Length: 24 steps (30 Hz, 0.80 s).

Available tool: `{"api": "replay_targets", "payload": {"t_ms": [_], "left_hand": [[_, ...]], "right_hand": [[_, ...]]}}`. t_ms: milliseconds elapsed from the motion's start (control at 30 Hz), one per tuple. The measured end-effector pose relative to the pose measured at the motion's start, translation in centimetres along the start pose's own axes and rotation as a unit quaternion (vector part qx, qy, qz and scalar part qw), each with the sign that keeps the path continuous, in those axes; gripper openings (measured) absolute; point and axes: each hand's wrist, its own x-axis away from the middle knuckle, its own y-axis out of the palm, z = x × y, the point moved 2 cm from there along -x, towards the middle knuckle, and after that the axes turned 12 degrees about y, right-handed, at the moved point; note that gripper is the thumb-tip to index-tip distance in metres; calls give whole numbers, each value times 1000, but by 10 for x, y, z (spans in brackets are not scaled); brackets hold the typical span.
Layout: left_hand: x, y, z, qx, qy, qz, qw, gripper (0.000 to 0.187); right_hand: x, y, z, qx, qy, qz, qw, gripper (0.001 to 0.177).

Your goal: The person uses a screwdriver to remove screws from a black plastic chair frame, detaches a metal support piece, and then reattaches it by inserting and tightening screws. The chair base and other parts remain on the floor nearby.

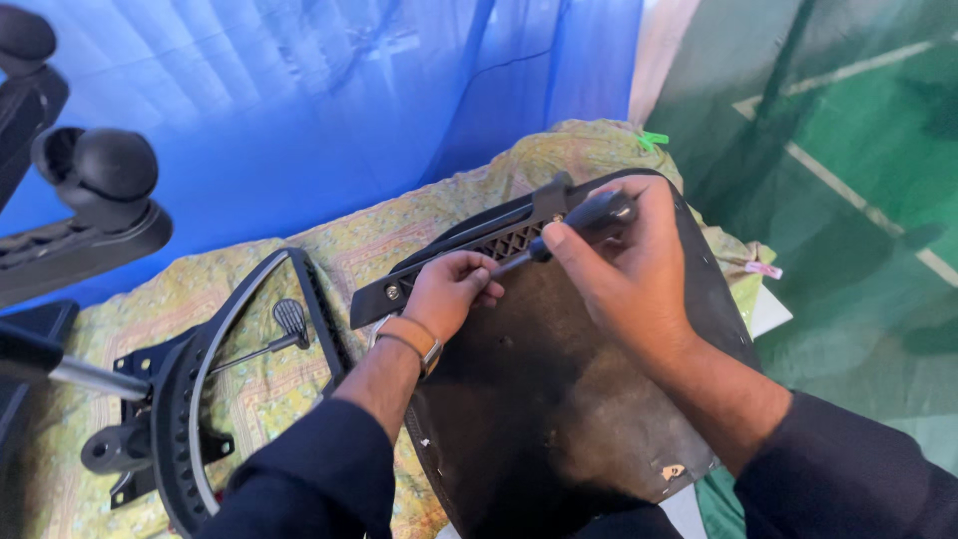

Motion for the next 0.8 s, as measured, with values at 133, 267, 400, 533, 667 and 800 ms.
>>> {"api": "replay_targets", "payload": {"t_ms": [133,267,400,533,667,800], "left_hand": [[39,15,19,86,-20,16,996,12],[65,36,42,158,-6,14,987,10],[85,50,57,205,-17,4,979,9],[104,57,64,251,-43,-33,967,8],[123,64,72,317,-45,-44,946,9],[134,72,85,340,-34,-18,940,10]], "right_hand": [[12,-22,11,-32,68,25,997,32],[30,-22,28,-23,225,-22,974,29],[51,-13,29,80,258,-111,956,26],[65,-9,23,139,254,-169,942,25],[69,-4,17,132,247,-170,945,22],[68,-4,13,113,261,-206,936,16]]}}
